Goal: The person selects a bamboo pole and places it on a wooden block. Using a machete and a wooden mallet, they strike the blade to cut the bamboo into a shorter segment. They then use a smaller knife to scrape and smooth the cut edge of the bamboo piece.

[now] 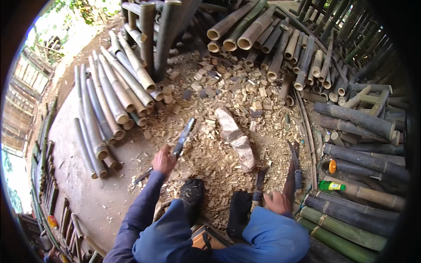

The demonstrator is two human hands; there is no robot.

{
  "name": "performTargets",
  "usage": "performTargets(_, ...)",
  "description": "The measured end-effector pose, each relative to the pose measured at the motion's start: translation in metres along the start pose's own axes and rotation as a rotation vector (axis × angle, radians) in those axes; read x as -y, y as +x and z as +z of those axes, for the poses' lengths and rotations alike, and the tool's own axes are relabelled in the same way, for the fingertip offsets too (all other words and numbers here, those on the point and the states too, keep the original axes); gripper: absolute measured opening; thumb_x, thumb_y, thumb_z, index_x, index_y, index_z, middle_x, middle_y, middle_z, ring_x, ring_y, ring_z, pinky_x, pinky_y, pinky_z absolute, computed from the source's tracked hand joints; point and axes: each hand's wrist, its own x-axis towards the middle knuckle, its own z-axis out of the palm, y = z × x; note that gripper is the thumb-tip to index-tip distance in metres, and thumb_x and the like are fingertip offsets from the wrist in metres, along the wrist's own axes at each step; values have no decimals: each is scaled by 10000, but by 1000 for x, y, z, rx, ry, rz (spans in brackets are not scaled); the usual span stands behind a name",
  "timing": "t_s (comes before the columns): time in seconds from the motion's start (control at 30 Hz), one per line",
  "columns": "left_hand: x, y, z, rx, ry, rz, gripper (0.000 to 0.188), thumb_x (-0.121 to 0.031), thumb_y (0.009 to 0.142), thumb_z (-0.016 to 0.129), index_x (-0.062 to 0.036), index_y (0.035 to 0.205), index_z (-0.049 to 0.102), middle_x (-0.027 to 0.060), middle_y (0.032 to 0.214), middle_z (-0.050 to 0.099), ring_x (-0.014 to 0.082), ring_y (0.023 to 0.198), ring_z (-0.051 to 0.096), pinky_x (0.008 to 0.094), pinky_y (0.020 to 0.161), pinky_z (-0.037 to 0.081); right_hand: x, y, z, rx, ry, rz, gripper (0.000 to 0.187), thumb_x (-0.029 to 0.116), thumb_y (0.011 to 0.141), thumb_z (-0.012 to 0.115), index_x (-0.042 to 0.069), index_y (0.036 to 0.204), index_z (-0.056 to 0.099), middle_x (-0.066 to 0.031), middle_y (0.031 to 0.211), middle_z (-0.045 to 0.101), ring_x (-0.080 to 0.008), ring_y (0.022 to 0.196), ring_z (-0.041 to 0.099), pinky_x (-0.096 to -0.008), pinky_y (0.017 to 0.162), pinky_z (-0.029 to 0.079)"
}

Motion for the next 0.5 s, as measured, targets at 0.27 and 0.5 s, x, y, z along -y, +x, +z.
performTargets(0.27,12,47,49,108,159,9,502,-359,743,837,-58,1078,613,221,1027,681,415,969,662,520,824,522,4,62,78,217,-134,232,666,592,843,665,13,1171,693,-244,1188,704,-429,1161,637,-548,1037,441)
performTargets(0.5,5,41,33,24,176,-39,456,-397,725,798,-28,952,658,214,905,707,403,899,677,510,809,519,12,79,8,-18,177,93,509,488,788,726,73,1078,678,-209,941,718,-416,871,695,-507,799,538)
